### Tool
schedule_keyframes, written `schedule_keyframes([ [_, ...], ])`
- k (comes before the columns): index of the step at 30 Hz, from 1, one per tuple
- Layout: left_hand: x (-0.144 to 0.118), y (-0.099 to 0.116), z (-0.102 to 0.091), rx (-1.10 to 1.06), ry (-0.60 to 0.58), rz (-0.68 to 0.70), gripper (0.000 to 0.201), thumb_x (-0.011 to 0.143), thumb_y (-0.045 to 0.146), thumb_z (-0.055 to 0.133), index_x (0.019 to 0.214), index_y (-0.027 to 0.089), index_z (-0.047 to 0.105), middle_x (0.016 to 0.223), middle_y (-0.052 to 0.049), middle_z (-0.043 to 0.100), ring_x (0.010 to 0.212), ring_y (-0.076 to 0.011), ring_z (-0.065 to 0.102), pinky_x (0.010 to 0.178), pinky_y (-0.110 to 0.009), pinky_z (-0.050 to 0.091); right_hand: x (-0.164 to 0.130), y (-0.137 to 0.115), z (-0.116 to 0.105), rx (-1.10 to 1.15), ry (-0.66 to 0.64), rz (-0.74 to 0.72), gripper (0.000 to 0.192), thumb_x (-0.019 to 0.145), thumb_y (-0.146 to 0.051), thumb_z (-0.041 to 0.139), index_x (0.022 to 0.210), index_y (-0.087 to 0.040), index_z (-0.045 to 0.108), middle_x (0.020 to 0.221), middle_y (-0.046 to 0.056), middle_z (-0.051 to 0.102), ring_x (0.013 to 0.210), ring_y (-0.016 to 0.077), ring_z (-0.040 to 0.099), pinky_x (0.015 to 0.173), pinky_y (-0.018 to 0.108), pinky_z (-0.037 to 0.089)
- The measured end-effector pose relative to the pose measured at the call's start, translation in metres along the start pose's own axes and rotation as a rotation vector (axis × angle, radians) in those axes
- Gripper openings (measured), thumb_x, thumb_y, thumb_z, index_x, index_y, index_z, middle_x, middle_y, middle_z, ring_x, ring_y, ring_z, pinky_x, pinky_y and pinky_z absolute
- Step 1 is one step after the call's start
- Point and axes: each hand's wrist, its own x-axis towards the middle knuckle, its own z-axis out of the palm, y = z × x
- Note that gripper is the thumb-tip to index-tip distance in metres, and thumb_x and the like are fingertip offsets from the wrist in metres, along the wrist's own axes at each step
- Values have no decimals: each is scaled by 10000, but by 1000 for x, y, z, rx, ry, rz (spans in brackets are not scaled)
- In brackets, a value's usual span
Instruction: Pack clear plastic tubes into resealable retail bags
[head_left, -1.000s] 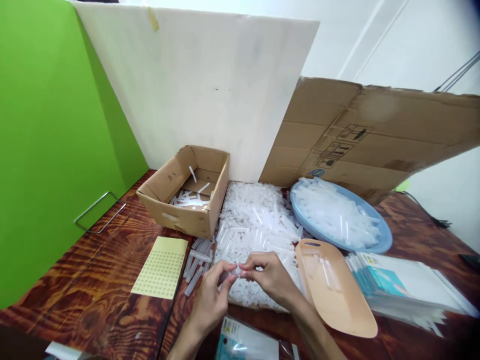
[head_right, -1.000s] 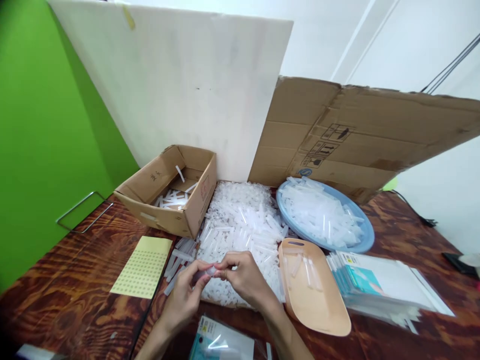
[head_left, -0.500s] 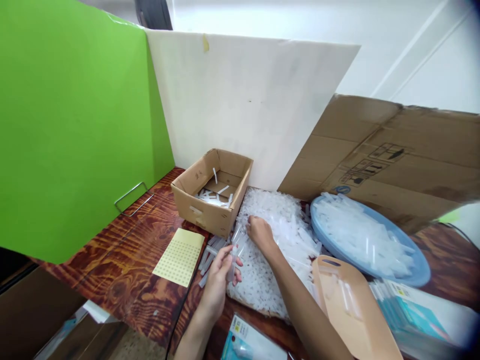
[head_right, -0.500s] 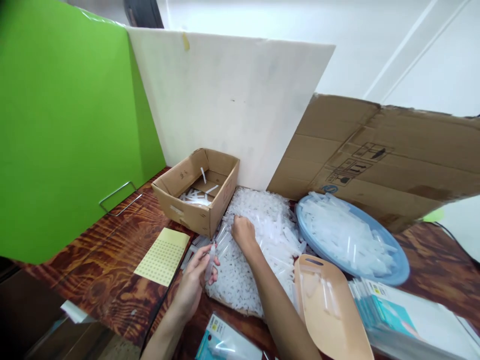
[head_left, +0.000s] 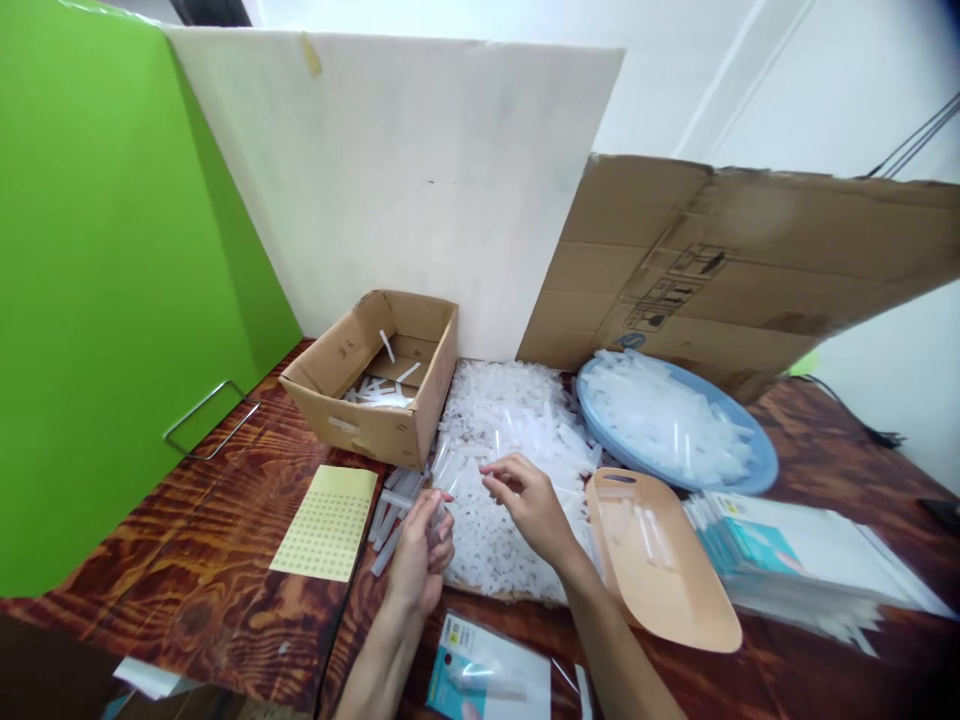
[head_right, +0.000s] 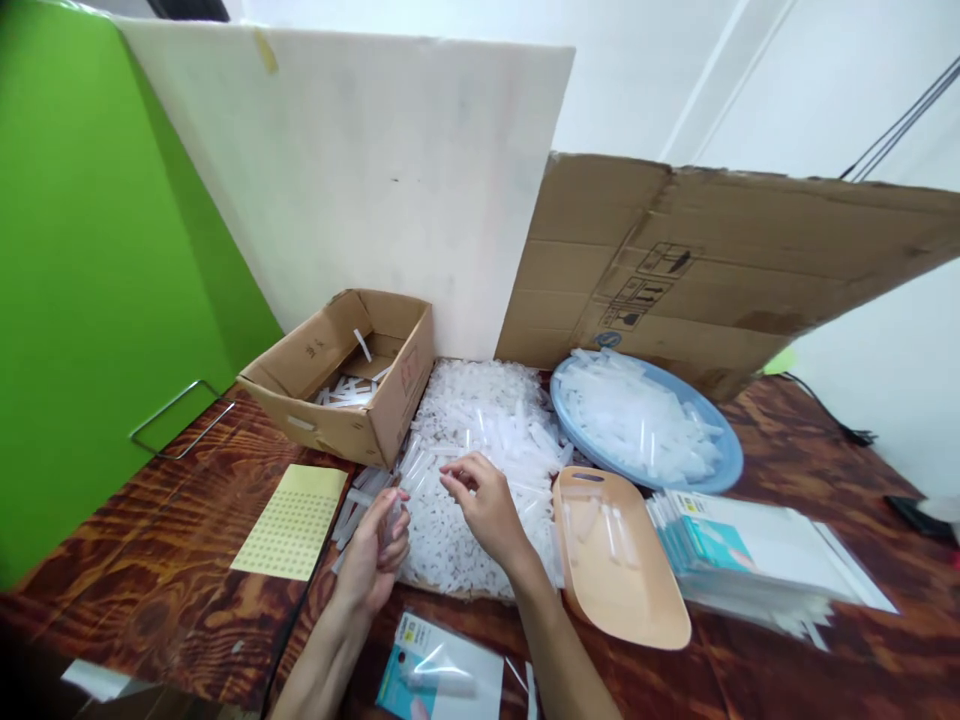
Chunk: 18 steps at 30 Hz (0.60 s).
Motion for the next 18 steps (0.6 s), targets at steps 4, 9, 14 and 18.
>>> schedule_keyframes([
  [4,2,-7,4,52,-46,-103,420,765,522,740,906,166,568,545,114,410,337,-6,126,327,-147,74,-23,1,-2,291,68,100,171,911,-333,667,970,-187,734,909,39,644,697,156,652,621,283,553],
  [9,-11,-14,15,450,-55,141,365,875,495,687,952,138,668,625,62,482,419,-29,323,400,-146,192,-39,-1,-7,526,66,170,191,859,-336,742,976,-186,746,959,48,678,741,172,692,692,306,582],
  [14,-25,-7,27,1032,-123,422,323,955,454,581,1008,178,742,807,-47,682,768,-198,623,696,-267,475,-50,-1,-17,515,35,90,141,868,-310,742,954,-199,759,971,52,676,853,195,685,754,315,574],
  [18,-27,-8,26,1285,-143,502,325,976,402,561,1234,213,618,846,-39,701,732,-207,652,687,-282,475,-58,0,-24,416,-8,45,114,899,-292,714,965,-207,753,1005,60,702,963,206,666,826,301,531],
])
